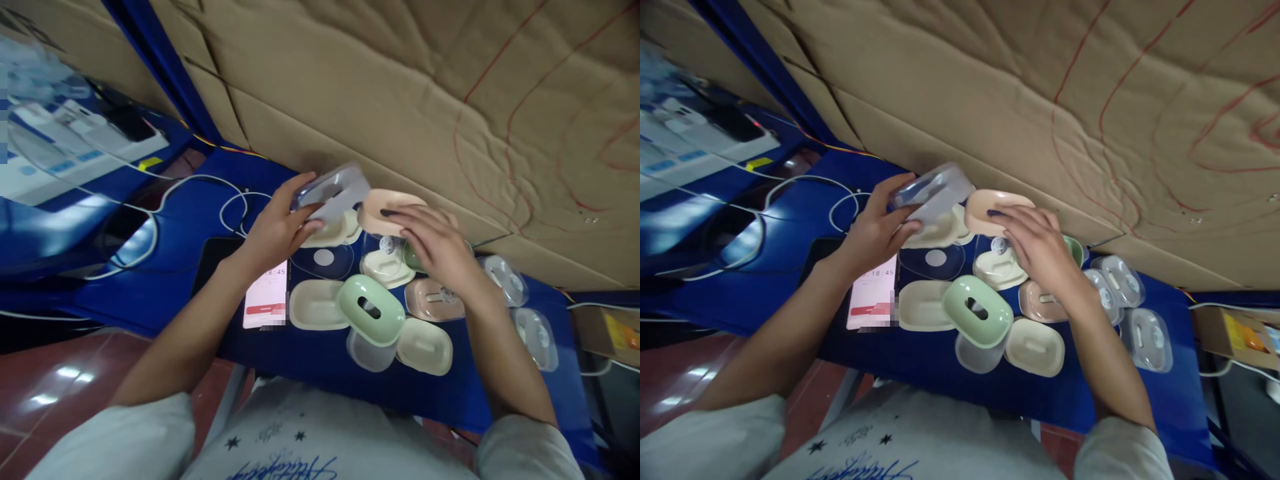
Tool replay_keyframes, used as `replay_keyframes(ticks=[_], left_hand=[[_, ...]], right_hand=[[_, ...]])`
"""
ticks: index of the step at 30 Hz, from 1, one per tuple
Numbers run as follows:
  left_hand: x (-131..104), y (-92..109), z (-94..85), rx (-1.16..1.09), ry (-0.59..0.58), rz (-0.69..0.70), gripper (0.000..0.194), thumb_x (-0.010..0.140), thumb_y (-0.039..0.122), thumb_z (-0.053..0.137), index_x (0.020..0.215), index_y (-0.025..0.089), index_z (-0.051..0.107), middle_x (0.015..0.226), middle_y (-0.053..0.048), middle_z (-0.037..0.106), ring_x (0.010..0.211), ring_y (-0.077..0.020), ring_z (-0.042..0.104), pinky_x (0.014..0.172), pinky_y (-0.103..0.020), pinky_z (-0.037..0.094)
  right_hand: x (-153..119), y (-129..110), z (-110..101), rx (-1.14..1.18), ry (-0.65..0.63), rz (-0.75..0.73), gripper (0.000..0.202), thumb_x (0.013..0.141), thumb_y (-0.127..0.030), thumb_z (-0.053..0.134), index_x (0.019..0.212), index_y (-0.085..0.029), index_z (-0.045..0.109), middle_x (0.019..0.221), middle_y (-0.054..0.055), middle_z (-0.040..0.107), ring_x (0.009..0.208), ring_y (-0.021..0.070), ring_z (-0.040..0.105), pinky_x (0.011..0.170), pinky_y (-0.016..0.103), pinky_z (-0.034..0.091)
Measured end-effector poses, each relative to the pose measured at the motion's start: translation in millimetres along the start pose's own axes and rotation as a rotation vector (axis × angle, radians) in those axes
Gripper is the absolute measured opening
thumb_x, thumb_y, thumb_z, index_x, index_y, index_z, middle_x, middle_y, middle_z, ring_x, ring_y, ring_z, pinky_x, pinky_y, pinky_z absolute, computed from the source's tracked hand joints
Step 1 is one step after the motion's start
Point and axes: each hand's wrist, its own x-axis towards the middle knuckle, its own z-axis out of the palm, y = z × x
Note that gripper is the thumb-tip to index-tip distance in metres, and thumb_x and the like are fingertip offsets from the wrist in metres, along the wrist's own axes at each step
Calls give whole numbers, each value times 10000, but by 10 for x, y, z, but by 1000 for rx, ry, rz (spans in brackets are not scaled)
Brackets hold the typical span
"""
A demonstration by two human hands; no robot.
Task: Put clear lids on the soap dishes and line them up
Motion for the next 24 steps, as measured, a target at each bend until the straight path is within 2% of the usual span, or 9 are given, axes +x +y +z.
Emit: replay_keyframes(ticks=[2,7,9,11,13,16,21,22,24], left_hand=[[-2,75,36,-48,-58,48,425,1097,550,452,1330,280,683,1715,-101,364,1598,-342,383,1293,-534,384],[-4,199,95,-25,-213,42,386,1107,465,440,1410,347,648,1753,-50,337,1649,-314,283,1304,-572,362],[-9,218,89,3,-225,33,380,1106,446,449,1427,367,637,1757,-32,332,1657,-297,265,1311,-567,355],[-11,221,66,13,-216,71,372,1107,421,458,1432,381,635,1768,-21,300,1652,-291,280,1314,-560,357],[-5,209,27,3,-214,126,359,1103,407,474,1422,402,639,1766,-11,295,1639,-289,312,1308,-555,374],[13,176,-65,-9,-201,145,337,1090,411,517,1400,392,649,1733,-29,355,1601,-299,385,1275,-561,425],[11,122,-210,58,-161,26,307,1077,464,549,1316,340,695,1663,-57,457,1476,-320,540,1188,-564,520],[3,108,-216,60,-150,4,301,1074,465,555,1307,340,700,1644,-51,479,1452,-318,562,1184,-564,527],[-17,72,-202,49,-123,-22,284,1071,450,564,1294,347,707,1600,-36,524,1413,-306,594,1190,-561,530]], right_hand=[[-316,88,0,-47,34,47,427,1112,-297,369,1417,-294,669,1559,64,620,1495,298,518,1240,521,359],[-1277,279,95,60,20,178,351,1079,-266,437,1223,-371,740,1242,44,790,1229,289,718,1119,516,512],[-1606,327,152,73,-32,226,348,1054,-278,512,1336,-387,685,1391,50,733,1345,305,664,1173,547,486],[-1810,365,206,48,-90,272,485,1032,-313,569,1512,-383,559,1598,68,582,1516,333,512,1244,624,408],[-1874,407,233,28,-128,284,593,1029,-343,591,1605,-376,453,1669,77,497,1580,341,420,1260,679,358],[-1803,466,200,59,-135,243,515,1061,-343,564,1573,-368,507,1582,72,601,1513,298,522,1248,606,408],[-1762,363,111,-60,142,354,276,1060,-308,565,1262,-309,754,1294,92,779,1303,332,693,1172,587,485],[-1792,309,122,-18,118,328,258,1057,-299,572,1229,-314,764,1255,79,794,1257,318,719,1140,560,524],[-1863,200,187,111,-23,242,284,1063,-288,565,1282,-331,740,1302,48,782,1243,276,733,1097,495,583]])
